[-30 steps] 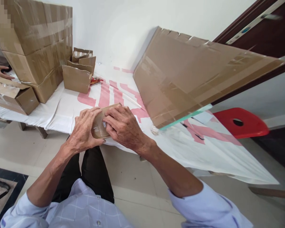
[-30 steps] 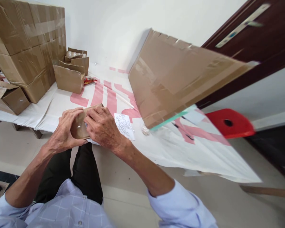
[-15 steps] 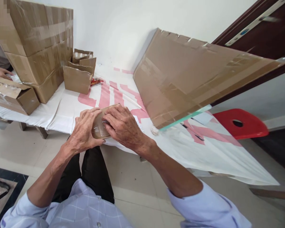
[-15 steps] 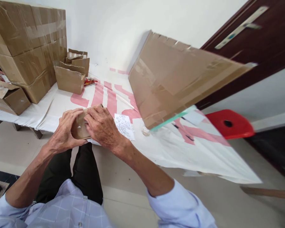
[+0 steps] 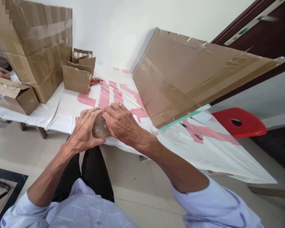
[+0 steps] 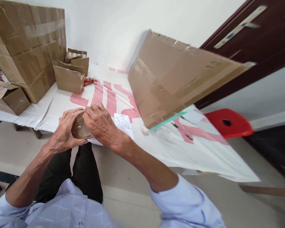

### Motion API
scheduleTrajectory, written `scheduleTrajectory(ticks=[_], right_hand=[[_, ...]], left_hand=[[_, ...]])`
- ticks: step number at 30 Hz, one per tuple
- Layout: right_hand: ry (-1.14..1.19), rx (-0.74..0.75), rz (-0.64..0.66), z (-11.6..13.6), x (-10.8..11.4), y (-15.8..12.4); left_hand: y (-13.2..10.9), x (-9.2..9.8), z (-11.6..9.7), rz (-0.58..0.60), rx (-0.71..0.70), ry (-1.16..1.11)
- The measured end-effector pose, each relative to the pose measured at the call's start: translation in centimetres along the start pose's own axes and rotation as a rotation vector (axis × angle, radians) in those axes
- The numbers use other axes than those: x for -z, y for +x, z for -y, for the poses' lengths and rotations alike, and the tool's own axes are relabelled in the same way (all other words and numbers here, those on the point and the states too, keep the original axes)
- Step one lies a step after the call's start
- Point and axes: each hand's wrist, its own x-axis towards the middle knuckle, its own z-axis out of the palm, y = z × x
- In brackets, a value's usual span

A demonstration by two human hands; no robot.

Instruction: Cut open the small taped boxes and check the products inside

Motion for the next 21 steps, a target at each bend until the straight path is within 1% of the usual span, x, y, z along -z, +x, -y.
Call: scheduleTrajectory(ticks=[7,11,14,18,21], right_hand=[[0.002,0.003,0.005,-0.2,-0.5,0.0],[0.009,0.010,0.006,-0.4,-0.4,-0.1],[0.023,0.031,-0.018,-0.6,-0.1,-0.2],[0.087,0.066,-0.054,-0.9,0.1,-0.4],[0.160,0.074,-0.040,-1.1,0.2,-0.4]], left_hand=[[0.1,0.1,-0.3,0.019,0.025,0.024],[0.1,0.0,-0.3,0.021,0.025,0.031],[0.0,0.0,-0.1,0.012,0.026,0.031],[-0.1,0.0,0.0,0.004,0.034,0.030],[-0.1,0.0,0.1,0.005,0.034,0.025]])
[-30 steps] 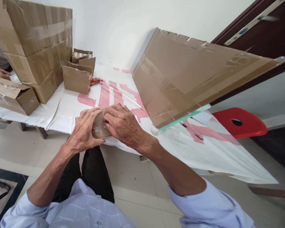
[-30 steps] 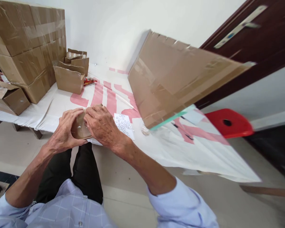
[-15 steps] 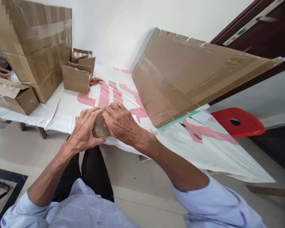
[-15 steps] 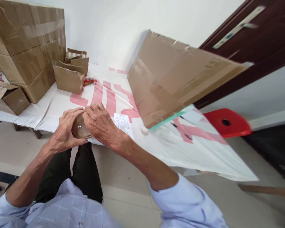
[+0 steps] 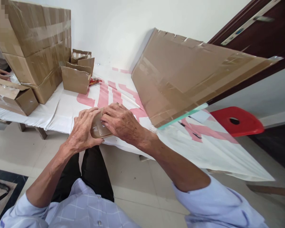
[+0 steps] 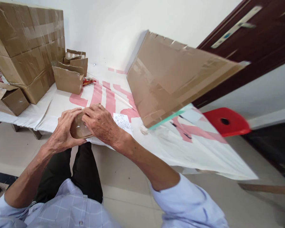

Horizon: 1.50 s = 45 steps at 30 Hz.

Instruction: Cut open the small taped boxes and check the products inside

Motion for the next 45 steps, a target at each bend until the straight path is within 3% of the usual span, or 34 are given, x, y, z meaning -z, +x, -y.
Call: scheduleTrajectory(ticks=[15,29,39,45], right_hand=[[-0.101,-0.005,0.067,0.2,-0.3,0.5],[-0.020,0.006,0.147,-0.2,0.4,0.8],[0.089,0.004,0.047,-0.2,0.2,0.4],[0.403,-0.108,-0.127,-0.2,0.7,-0.4]], left_hand=[[0.1,0.0,-0.1,0.007,-0.025,0.004],[0.0,0.2,0.2,0.009,-0.020,0.006],[0.2,0.3,0.4,0.009,-0.010,-0.002],[0.0,0.3,1.0,-0.004,-0.029,-0.014]])
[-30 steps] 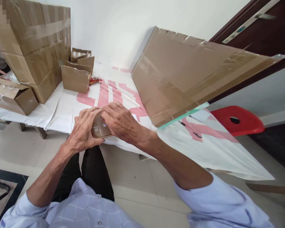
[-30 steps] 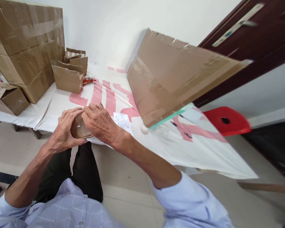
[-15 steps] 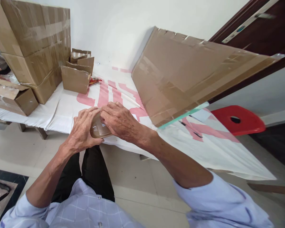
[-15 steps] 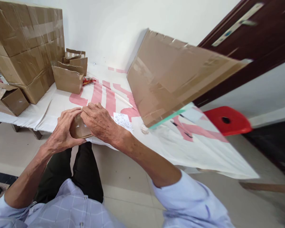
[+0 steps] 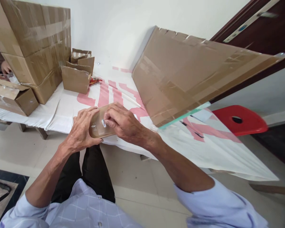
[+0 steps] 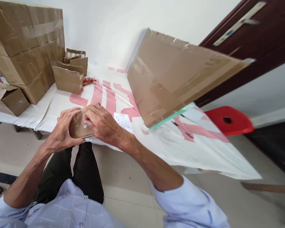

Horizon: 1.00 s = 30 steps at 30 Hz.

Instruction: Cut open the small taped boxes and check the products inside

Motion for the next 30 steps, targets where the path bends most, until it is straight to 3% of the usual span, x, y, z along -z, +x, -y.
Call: scheduleTrajectory(ticks=[7,12,15,21,26,30], right_hand=[[0.294,-0.288,-0.300,0.2,2.1,-1.3],[0.359,-0.496,-0.438,-2.9,1.9,-5.6],[0.321,-0.686,-0.433,-6.3,0.8,-10.1],[0.154,-1.140,-0.286,-12.2,-2.0,-19.2],[0.092,-1.292,-0.266,-14.7,-4.0,-23.8],[0.058,-1.327,-0.233,-15.9,-4.7,-25.2]], left_hand=[[-0.4,0.8,0.4,-0.019,0.014,0.030],[-0.7,1.7,1.3,-0.034,-0.015,0.049],[-0.7,2.4,2.0,-0.058,-0.031,0.061],[-0.3,3.1,2.8,-0.100,-0.061,0.095],[-0.4,3.4,3.5,-0.102,0.016,0.111],[-0.1,3.5,4.0,-0.115,0.069,0.107]])
